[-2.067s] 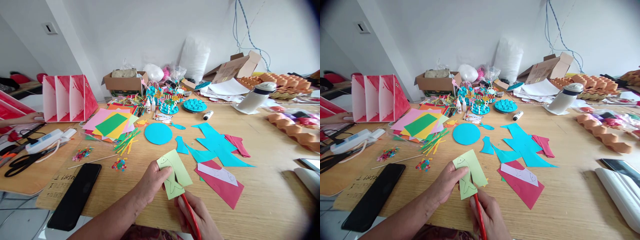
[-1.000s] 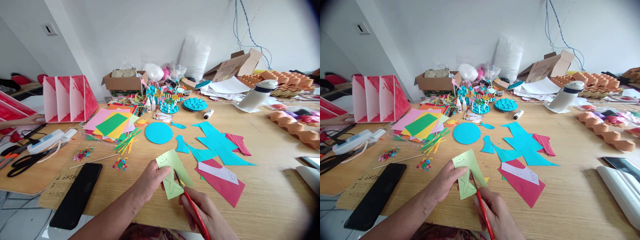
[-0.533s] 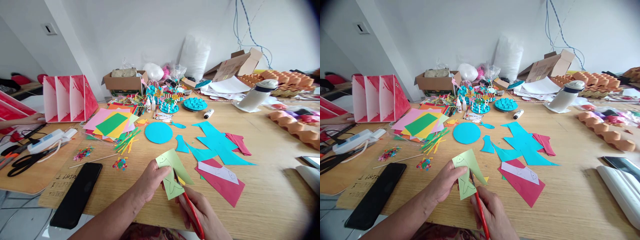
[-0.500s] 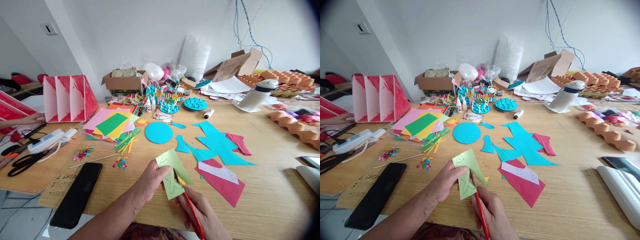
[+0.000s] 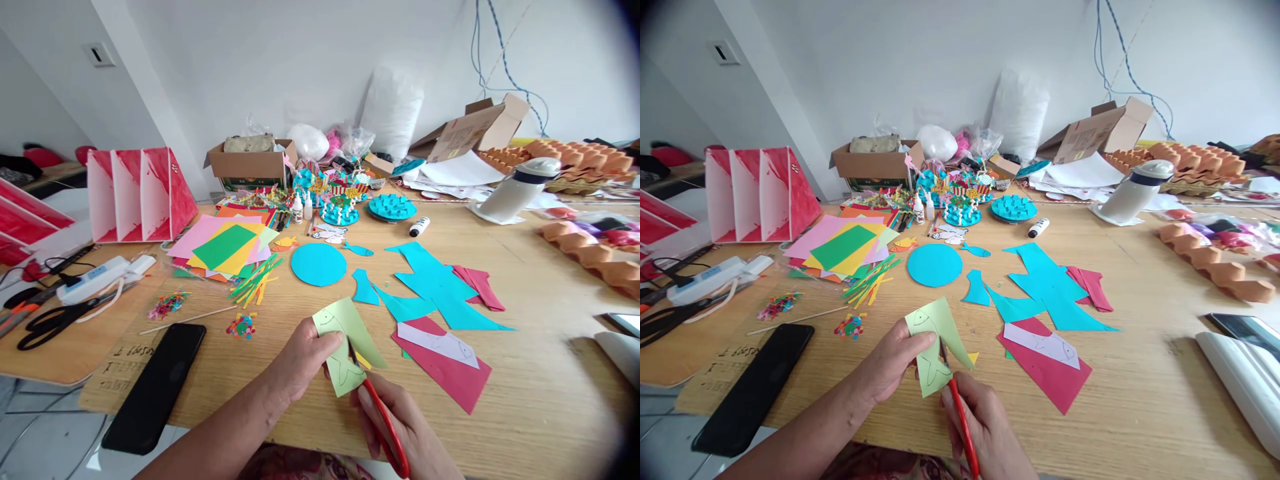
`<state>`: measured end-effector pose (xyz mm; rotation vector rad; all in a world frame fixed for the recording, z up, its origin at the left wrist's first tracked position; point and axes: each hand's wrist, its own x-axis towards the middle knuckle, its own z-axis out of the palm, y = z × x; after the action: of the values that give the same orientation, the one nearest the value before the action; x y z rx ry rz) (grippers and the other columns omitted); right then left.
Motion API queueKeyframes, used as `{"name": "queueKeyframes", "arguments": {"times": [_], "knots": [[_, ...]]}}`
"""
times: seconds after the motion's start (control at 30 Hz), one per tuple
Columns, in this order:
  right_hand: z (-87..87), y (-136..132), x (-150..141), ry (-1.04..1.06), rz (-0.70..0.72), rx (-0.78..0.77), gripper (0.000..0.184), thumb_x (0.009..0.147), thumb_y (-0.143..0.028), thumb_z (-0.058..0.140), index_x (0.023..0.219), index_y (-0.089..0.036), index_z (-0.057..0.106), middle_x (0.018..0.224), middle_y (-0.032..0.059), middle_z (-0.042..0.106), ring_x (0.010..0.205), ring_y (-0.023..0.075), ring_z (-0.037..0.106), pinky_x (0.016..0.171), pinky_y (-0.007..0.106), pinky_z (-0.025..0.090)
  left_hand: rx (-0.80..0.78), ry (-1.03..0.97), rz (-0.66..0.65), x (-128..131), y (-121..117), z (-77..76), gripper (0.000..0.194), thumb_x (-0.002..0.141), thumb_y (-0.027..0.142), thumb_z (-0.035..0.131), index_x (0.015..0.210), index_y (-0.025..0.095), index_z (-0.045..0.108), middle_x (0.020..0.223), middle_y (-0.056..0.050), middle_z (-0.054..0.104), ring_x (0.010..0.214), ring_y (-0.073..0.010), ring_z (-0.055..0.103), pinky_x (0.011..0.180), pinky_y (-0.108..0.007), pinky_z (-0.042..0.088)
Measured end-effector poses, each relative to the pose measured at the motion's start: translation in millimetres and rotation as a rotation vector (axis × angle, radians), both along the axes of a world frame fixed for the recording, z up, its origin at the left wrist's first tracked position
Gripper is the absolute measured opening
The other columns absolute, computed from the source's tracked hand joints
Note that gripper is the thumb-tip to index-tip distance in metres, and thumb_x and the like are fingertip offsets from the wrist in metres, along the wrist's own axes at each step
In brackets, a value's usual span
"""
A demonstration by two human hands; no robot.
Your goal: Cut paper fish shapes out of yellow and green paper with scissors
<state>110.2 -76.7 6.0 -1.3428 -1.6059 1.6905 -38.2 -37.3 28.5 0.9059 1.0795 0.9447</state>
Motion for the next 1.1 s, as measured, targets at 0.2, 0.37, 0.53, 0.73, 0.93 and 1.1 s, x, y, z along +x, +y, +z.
{"name": "queueKeyframes", "arguments": {"times": [0.2,0.37,0.53,0.73,0.93,1.1], "knots": [[0.1,0,2,-0.003,0.004,0.009,0.047,0.084,-0.06,0.033,0.061,-0.02,0.041,0.046,-0.0054,0.043,0.043,0.01,0.04,0.044,0.021,0.03,-0.035,-0.038,-0.008,-4,4,4.1,0.015,0.066,0.027,0.055,0.074,0.014,0.058,0.06,0.001,0.055,0.054,-0.0113,0.048,0.054,-0.022,0.039],[0.5,0,4,0.007,0.032,0.014,0.046,0.086,-0.057,0.032,0.059,-0.021,0.039,0.047,-0.0044,0.044,0.047,0.0112,0.043,0.048,0.022,0.033,-0.06,-0.058,-0.047,-7,6,6.2,0.016,0.065,0.027,0.057,0.075,0.014,0.059,0.063,0.001,0.055,0.058,-0.0117,0.049,0.055,-0.022,0.04],[1.3,0,-1,0.03,0.001,0.003,0.046,0.085,-0.058,0.034,0.058,-0.021,0.039,0.046,-0.0046,0.042,0.045,0.0114,0.041,0.045,0.022,0.031,-0.058,-0.107,-0.088,-5,4,5.7,0.015,0.066,0.027,0.056,0.074,0.014,0.058,0.065,0.001,0.055,0.061,-0.0121,0.05,0.059,-0.023,0.042],[3.9,-3,-6,0.057,-0.102,0.008,0.045,0.083,-0.058,0.039,0.057,-0.021,0.041,0.043,-0.0054,0.041,0.043,0.0112,0.037,0.047,0.023,0.029,-0.062,-0.106,-0.066,-2,3,4.4,0.015,0.066,0.026,0.055,0.075,0.014,0.057,0.066,0.0,0.053,0.062,-0.0121,0.049,0.059,-0.024,0.042],[0.1,-1,-8,0.05,-0.09,0.044,0.046,0.084,-0.058,0.035,0.058,-0.021,0.043,0.043,-0.0042,0.043,0.045,0.0126,0.04,0.049,0.023,0.03,-0.084,-0.07,-0.043,3,3,5.1,0.016,0.065,0.024,0.052,0.074,0.012,0.057,0.065,-0.001,0.055,0.059,-0.0116,0.049,0.055,-0.023,0.041],[2.9,0,-9,0.043,-0.114,0.06,0.047,0.084,-0.058,0.034,0.057,-0.021,0.043,0.042,-0.0044,0.042,0.044,0.0122,0.04,0.048,0.023,0.029,-0.095,-0.079,-0.043,4,3,6.3,0.015,0.064,0.024,0.052,0.072,0.012,0.056,0.062,-0.001,0.054,0.057,-0.0116,0.049,0.054,-0.023,0.041]]}}
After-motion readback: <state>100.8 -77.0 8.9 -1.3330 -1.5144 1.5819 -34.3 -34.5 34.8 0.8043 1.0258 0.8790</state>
